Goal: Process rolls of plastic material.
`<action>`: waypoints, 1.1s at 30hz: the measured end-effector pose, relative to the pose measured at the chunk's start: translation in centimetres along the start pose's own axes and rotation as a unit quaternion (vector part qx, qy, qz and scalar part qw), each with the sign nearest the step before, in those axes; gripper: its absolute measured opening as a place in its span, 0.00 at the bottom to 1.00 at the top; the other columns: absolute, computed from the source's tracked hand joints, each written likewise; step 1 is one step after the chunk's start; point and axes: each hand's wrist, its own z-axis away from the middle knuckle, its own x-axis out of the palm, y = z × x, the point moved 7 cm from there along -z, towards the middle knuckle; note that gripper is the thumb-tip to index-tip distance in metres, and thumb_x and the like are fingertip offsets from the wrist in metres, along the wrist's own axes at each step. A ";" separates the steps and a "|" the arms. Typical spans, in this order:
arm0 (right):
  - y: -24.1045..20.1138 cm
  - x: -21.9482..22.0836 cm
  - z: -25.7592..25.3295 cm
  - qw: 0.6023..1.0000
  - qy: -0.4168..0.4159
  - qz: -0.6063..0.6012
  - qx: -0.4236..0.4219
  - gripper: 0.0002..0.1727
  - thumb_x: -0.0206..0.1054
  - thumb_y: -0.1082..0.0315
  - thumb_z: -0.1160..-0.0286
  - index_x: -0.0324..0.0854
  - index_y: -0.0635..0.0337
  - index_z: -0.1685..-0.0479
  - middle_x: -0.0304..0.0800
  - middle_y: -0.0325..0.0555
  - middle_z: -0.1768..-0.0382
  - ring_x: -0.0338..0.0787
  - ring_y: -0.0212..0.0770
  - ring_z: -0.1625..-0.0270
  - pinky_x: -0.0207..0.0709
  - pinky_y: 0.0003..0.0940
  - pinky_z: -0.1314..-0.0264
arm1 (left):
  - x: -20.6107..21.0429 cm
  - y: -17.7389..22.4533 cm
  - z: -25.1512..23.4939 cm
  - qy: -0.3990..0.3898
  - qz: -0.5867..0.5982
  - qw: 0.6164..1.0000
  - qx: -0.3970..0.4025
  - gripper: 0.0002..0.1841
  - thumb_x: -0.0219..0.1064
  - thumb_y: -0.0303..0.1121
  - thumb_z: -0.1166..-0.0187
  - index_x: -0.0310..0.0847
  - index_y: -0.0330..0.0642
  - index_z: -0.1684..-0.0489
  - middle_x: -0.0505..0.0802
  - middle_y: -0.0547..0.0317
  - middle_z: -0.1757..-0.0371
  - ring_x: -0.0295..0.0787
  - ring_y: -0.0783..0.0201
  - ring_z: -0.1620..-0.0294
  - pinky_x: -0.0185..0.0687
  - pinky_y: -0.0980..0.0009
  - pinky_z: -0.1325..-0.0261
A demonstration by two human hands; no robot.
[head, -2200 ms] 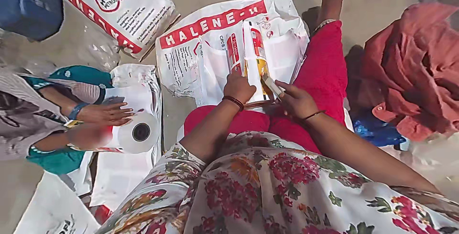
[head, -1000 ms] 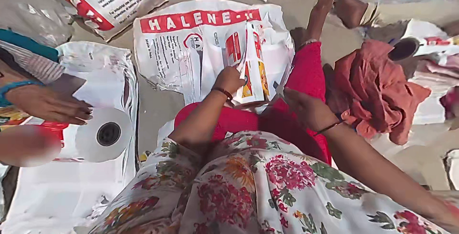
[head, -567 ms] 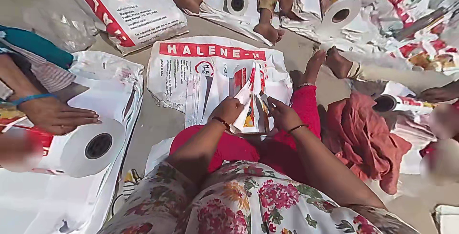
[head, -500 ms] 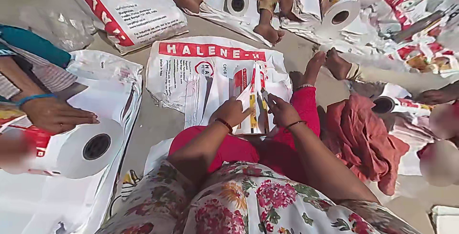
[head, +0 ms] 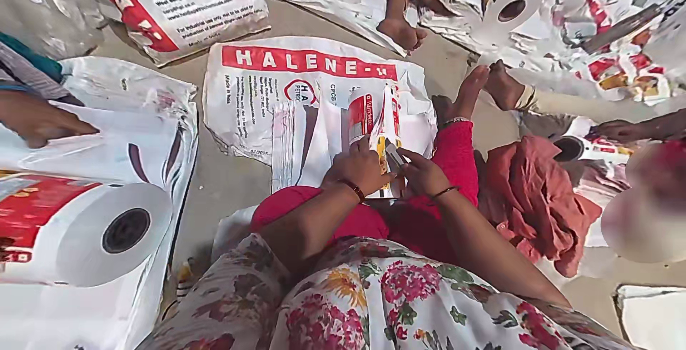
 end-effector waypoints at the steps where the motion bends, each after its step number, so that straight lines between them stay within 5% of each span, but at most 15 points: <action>1: 0.0 0.0 0.1 1.000 -0.009 0.008 -0.006 0.26 0.51 0.60 0.05 0.64 0.39 0.10 0.90 0.52 0.59 0.84 0.41 0.77 0.82 0.40 0.72 | 0.0 0.3 0.1 -0.001 0.000 1.000 -0.004 0.43 0.72 0.73 0.38 0.87 0.35 0.47 0.69 0.36 0.13 0.73 0.36 0.19 0.83 0.39 0.36; 4: -0.5 -0.6 0.7 0.999 -0.037 0.014 -0.019 0.26 0.53 0.62 0.06 0.65 0.41 0.10 0.91 0.52 0.56 0.86 0.42 0.73 0.83 0.42 0.68 | -0.1 0.4 0.3 -0.021 0.013 1.000 -0.004 0.43 0.75 0.69 0.37 0.85 0.33 0.41 0.67 0.34 0.13 0.67 0.35 0.15 0.80 0.39 0.30; 9: -2.0 -0.6 1.5 0.991 -0.109 -0.043 -0.068 0.25 0.54 0.64 0.07 0.69 0.43 0.12 0.89 0.48 0.64 0.79 0.34 0.82 0.76 0.29 0.80 | -0.5 -0.2 0.8 -0.011 0.035 0.999 -0.021 0.38 0.75 0.61 0.32 0.84 0.35 0.35 0.68 0.34 0.13 0.70 0.33 0.18 0.79 0.35 0.32; 14: -2.2 -1.5 0.9 0.998 -0.031 -0.036 -0.030 0.25 0.51 0.62 0.05 0.68 0.39 0.12 0.89 0.50 0.64 0.78 0.37 0.83 0.75 0.33 0.81 | -0.7 0.0 1.0 0.002 0.054 0.999 0.000 0.19 0.62 0.43 0.13 0.88 0.41 0.35 0.70 0.45 0.11 0.72 0.36 0.18 0.79 0.33 0.33; 17: -2.2 -2.5 0.9 0.999 0.006 -0.037 -0.013 0.25 0.50 0.61 0.04 0.66 0.38 0.11 0.91 0.51 0.60 0.78 0.39 0.83 0.75 0.34 0.81 | -1.2 -2.7 -0.3 -0.032 0.132 0.991 -0.006 0.17 0.60 0.38 0.13 0.89 0.34 0.44 0.85 0.41 0.25 0.83 0.41 0.26 0.78 0.37 0.27; 20: -2.5 -3.6 0.2 1.000 0.024 -0.019 0.004 0.26 0.49 0.61 0.04 0.63 0.39 0.09 0.92 0.51 0.56 0.80 0.39 0.82 0.77 0.35 0.79 | -1.3 -6.2 -1.2 -0.052 0.194 0.978 -0.055 0.16 0.65 0.41 0.17 0.88 0.34 0.58 0.92 0.37 0.52 0.90 0.39 0.47 0.81 0.32 0.45; 23: -3.6 -4.5 -2.0 0.998 0.045 0.041 0.016 0.26 0.49 0.59 0.04 0.61 0.38 0.08 0.92 0.53 0.54 0.85 0.42 0.79 0.82 0.40 0.76 | -2.1 -6.0 -0.3 -0.027 0.183 0.981 -0.058 0.13 0.68 0.38 0.19 0.86 0.36 0.66 0.91 0.39 0.60 0.90 0.40 0.55 0.82 0.34 0.54; 26: -5.2 -4.7 -5.4 0.994 0.057 0.095 0.015 0.28 0.50 0.58 0.05 0.60 0.38 0.07 0.92 0.55 0.52 0.88 0.47 0.75 0.85 0.46 0.71 | -2.4 -5.3 -0.2 -0.012 0.176 0.984 -0.038 0.09 0.72 0.32 0.24 0.83 0.38 0.55 0.91 0.40 0.56 0.91 0.39 0.52 0.84 0.35 0.52; 30: -8.2 -5.4 -10.1 0.983 0.091 0.161 0.004 0.28 0.51 0.61 0.07 0.62 0.39 0.08 0.92 0.57 0.47 0.94 0.54 0.64 0.88 0.55 0.59 | -1.6 -7.4 -1.5 -0.010 0.225 0.973 -0.052 0.36 0.77 0.38 0.27 0.65 0.51 0.17 0.94 0.42 0.46 0.92 0.39 0.42 0.83 0.33 0.39; 31: -9.1 -5.6 -11.1 0.980 0.093 0.178 -0.007 0.28 0.52 0.60 0.08 0.64 0.41 0.10 0.92 0.59 0.47 0.94 0.57 0.61 0.88 0.58 0.56 | -1.5 -8.0 -1.8 -0.021 0.235 0.970 -0.058 0.36 0.77 0.41 0.26 0.67 0.52 0.16 0.94 0.43 0.44 0.90 0.40 0.39 0.81 0.33 0.35; 33: -10.4 -5.7 -12.5 0.972 0.093 0.213 -0.023 0.26 0.50 0.51 0.06 0.68 0.45 0.13 0.91 0.62 0.45 0.94 0.61 0.54 0.86 0.64 0.49 | -1.3 -8.7 -2.1 -0.052 0.243 0.967 -0.061 0.24 0.75 0.46 0.23 0.83 0.46 0.31 0.93 0.44 0.41 0.89 0.44 0.36 0.77 0.34 0.31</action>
